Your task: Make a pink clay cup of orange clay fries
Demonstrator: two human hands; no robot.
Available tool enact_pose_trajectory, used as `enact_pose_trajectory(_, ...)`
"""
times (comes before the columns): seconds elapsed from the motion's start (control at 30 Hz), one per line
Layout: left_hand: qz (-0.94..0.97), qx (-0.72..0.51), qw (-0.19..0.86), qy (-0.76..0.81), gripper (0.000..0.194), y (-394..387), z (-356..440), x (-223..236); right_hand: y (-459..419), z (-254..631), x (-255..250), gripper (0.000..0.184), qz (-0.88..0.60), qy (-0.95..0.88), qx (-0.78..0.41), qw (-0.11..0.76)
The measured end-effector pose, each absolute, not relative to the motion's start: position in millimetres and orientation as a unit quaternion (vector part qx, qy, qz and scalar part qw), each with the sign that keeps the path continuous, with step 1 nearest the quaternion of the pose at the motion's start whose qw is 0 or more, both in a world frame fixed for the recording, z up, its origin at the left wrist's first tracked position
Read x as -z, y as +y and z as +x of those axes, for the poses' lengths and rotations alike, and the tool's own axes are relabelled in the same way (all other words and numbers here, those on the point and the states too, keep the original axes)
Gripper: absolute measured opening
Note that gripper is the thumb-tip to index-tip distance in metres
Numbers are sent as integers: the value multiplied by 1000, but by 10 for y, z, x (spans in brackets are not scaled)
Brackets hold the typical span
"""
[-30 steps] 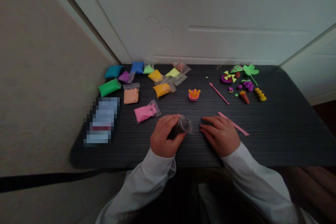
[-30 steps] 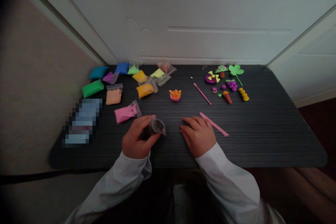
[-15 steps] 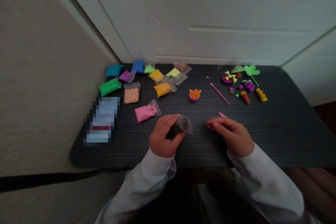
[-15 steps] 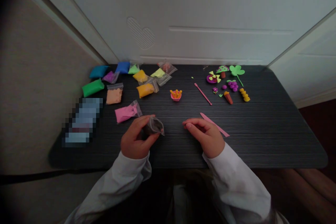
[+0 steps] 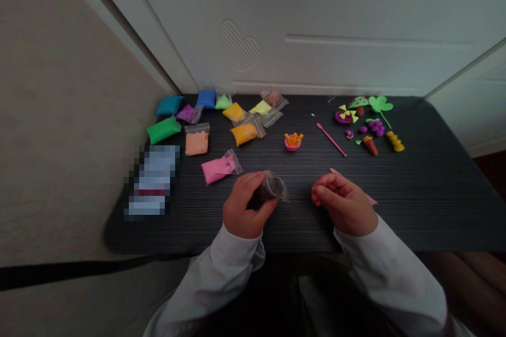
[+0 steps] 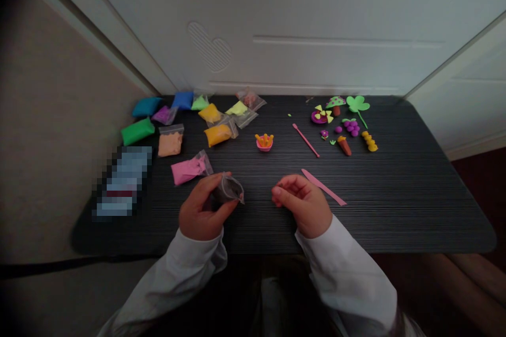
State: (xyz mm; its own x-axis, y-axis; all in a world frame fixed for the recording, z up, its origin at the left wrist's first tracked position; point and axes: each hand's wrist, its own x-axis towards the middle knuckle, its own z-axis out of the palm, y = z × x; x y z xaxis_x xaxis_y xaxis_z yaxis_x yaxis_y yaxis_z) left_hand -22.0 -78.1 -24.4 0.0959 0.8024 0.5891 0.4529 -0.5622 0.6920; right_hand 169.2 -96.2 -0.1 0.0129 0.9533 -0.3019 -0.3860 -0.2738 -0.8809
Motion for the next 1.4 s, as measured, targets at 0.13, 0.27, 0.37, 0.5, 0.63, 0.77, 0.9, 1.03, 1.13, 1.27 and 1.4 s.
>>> enact_pose_trajectory(0.13, 718, -509, 176, 441, 43, -784, -224, 248, -973, 1673, 33, 14, -518, -380, -586, 493)
enact_pose_trajectory(0.27, 720, -508, 174, 439, 44, -784, -230, 251, -982, 1662, 34, 17, -536, -391, -556, 500)
enact_pose_trajectory(0.37, 719, -506, 180, 441, 45, -785, -229, 252, -980, 1667, 28, 20, -517, -373, -582, 505)
enact_pose_trajectory(0.5, 715, -506, 180, 448, 44, -789, -224, 256, -966, 1682, 4, 20, -478, -316, -646, 504)
enact_pose_trajectory(0.63, 715, -497, 179, 457, 43, -792, -222, 253, -957, 1695, 14, 17, -474, -302, -659, 500)
enact_pose_trajectory(0.77, 717, -493, 176, 461, 42, -795, -224, 237, -971, 1712, 49, 18, -518, -422, -565, 484)
enact_pose_trajectory(0.9, 718, -490, 181, 460, 42, -796, -228, 238, -959, 1733, 58, 14, -595, -626, -332, 379)
enact_pose_trajectory(1.03, 712, -493, 193, 461, 42, -795, -235, 267, -891, 1738, 83, 20, -559, -772, -164, 254)
enact_pose_trajectory(1.13, 708, -494, 194, 465, 43, -792, -239, 289, -850, 1722, 116, 26, -550, -806, -113, 184)
enact_pose_trajectory(1.27, 703, -495, 185, 475, 42, -789, -238, 273, -842, 1717, 164, 27, -552, -811, -113, 159)
enact_pose_trajectory(1.4, 709, -482, 167, 487, 46, -783, -224, 200, -860, 1749, 153, 29, -554, -790, -151, 213)
